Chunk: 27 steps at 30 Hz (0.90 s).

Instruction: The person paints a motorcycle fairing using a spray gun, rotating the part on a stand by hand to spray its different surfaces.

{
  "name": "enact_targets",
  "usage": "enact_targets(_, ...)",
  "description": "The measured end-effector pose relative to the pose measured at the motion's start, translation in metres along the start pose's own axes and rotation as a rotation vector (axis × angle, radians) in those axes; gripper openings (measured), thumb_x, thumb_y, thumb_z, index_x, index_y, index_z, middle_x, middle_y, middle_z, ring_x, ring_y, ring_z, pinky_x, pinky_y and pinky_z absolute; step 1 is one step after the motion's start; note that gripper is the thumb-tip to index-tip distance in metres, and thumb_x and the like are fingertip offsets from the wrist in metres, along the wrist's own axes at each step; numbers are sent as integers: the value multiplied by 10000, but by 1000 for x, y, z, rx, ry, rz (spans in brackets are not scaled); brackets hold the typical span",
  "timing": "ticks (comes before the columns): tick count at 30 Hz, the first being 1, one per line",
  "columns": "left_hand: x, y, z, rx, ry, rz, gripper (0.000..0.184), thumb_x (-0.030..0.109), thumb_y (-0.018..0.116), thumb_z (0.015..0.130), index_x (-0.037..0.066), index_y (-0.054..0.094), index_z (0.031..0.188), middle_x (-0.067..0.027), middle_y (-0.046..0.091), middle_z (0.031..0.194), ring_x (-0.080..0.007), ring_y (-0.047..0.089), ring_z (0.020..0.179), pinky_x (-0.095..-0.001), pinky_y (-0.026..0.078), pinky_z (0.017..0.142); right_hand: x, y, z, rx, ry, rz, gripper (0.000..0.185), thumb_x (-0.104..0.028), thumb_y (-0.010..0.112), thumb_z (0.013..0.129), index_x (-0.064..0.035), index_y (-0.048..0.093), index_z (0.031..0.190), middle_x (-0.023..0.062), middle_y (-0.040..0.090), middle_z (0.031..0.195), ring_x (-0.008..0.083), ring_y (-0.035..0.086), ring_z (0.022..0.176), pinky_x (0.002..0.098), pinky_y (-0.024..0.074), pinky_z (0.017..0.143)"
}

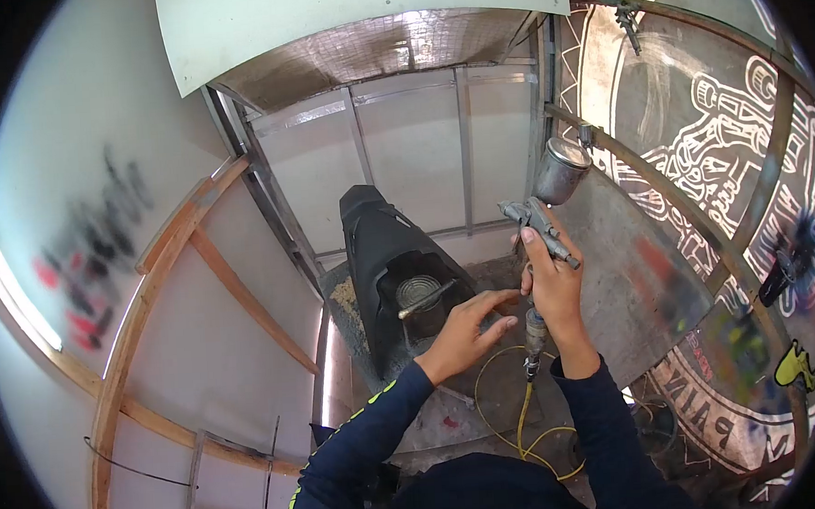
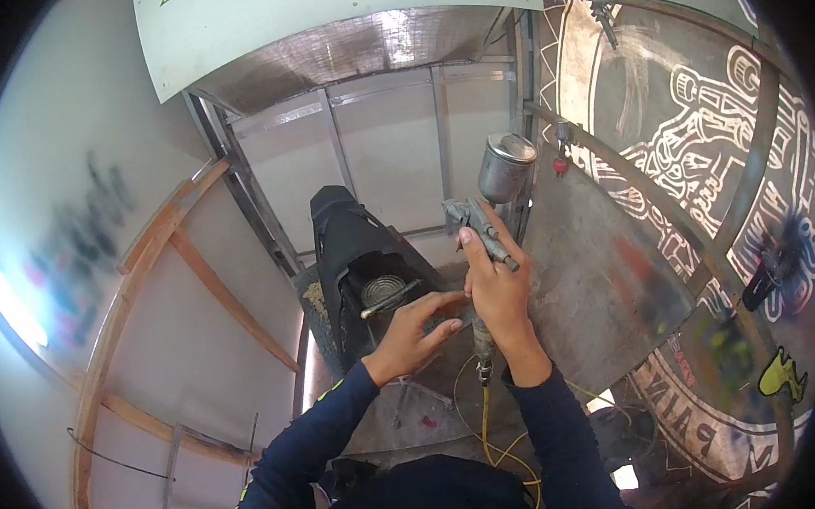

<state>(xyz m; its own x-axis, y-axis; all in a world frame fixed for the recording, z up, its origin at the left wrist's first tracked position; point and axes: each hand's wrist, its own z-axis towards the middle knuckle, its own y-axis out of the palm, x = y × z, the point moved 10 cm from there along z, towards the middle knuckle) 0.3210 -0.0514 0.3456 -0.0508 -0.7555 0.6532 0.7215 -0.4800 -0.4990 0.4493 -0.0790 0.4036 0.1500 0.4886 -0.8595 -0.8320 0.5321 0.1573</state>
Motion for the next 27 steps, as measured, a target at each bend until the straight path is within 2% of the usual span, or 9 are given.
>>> enact_targets(2, 2, 0, 5, 45, -56, -157, 333, 171, 658, 936, 3, 602, 1218, -121, 677, 1105, -201, 667, 998, -326, 510, 893, 0, 0, 0, -1, -3, 8, 399, -148, 604, 981, -28, 565, 1359, 6, 627, 806, 24, 462, 464, 218, 376, 408)
enact_targets(3, 1, 3, 8, 47, -57, -156, 333, 171, 658, 936, 3, 602, 1218, -121, 677, 1105, -201, 667, 998, -326, 510, 893, -2, 0, -1, 4, -14, 11, 401, -140, 604, 981, -24, 561, 1362, 8, 634, 815, 23, 462, 466, 215, 374, 407)
enact_targets(5, -22, 14, 8, 79, -248, -532, 286, 135, 632, 967, -4, 604, 1216, -70, 684, 1070, -124, 636, 1000, -291, 511, 866, -2, -1, -1, 8, -24, 14, 404, -132, 604, 980, -21, 557, 1365, 9, 642, 825, 22, 462, 467, 213, 371, 405)
enact_targets(7, -28, 24, 11, 41, -260, -589, 255, 132, 633, 971, -5, 624, 1186, -46, 681, 1041, -100, 622, 970, -278, 511, 841, 0, -3, -1, 30, -36, 6, 392, -169, 581, 988, -7, 556, 1343, 71, 680, 894, 39, 464, 452, 207, 361, 397)
enact_targets(8, -29, 31, 12, 2, -269, -646, 227, 129, 634, 975, -6, 643, 1157, -22, 677, 1011, -76, 608, 941, -264, 512, 816, -2, -4, -2, 33, -38, 6, 392, -169, 581, 988, -7, 556, 1343, 71, 680, 894, 39, 464, 452, 207, 361, 397)
enact_targets(10, -32, 32, 14, 6, -301, -645, 211, 141, 652, 964, -5, 665, 1117, -14, 676, 968, -72, 602, 894, -257, 506, 792, -6, -3, -3, 20, -33, 28, 419, -130, 601, 984, -27, 539, 1385, 11, 652, 838, 15, 443, 467, 207, 355, 398)
enact_targets(14, -36, 38, 15, 33, -357, -738, 185, 153, 670, 953, -16, 707, 1018, 1, 667, 873, -66, 575, 785, -243, 490, 739, -7, -7, -2, 27, -45, 30, 413, -128, 597, 985, -31, 544, 1383, 10, 651, 841, 9, 435, 469, 205, 350, 400)
enact_targets(27, -27, 49, 24, 15, -310, -710, 190, 136, 669, 951, -32, 709, 1031, 0, 665, 862, -67, 562, 787, -243, 477, 726, -11, -25, -4, 80, -30, 5, 397, -152, 611, 982, -37, 569, 1360, -16, 603, 778, 9, 427, 504, 207, 343, 431)
